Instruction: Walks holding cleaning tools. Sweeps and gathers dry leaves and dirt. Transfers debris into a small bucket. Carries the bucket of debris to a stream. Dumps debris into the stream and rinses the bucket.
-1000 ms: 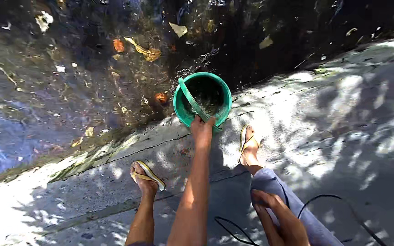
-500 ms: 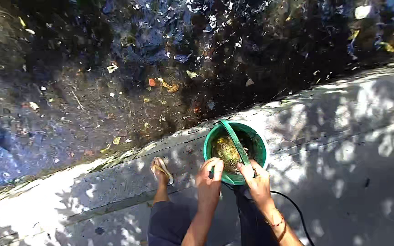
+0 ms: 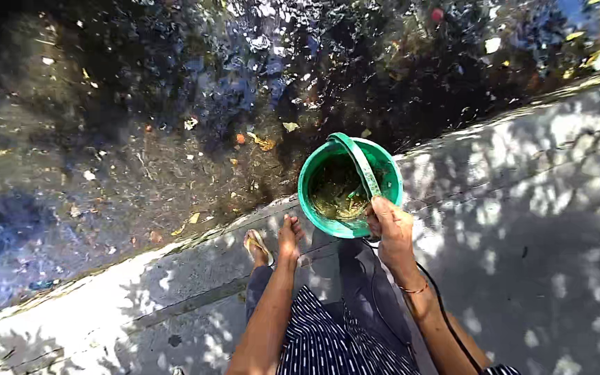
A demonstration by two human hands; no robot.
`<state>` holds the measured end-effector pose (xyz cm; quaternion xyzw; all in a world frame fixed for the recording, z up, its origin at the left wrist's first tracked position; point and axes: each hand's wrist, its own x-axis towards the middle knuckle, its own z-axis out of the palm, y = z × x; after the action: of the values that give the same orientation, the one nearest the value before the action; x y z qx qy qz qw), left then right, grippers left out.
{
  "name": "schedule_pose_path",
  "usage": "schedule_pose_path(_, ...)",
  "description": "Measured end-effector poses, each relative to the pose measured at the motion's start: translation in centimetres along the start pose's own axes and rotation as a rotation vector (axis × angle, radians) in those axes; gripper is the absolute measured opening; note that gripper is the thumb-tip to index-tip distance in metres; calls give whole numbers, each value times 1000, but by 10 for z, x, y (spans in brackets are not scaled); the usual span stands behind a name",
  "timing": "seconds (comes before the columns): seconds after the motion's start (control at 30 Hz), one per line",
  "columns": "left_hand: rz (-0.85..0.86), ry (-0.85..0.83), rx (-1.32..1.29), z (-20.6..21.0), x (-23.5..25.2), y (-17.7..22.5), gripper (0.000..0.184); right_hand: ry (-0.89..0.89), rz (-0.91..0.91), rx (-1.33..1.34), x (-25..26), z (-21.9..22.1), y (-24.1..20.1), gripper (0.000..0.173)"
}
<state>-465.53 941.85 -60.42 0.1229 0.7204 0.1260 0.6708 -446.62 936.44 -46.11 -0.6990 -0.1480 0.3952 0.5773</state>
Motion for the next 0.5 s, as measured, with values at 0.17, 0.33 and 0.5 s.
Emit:
schedule_pose_path(0.17, 177, -73, -151, 21, -54, 48, 47, -47, -98, 235, -32, 5, -84, 29)
schedule_pose_path(0.33, 438, -137, -57, 15, -46, 96, 40, -106, -177, 316, -40, -9, -128, 33)
schedule_pose_path(0.5, 594, -73, 58, -30, -63, 147, 39, -92, -184, 321, -19, 15, -130, 32)
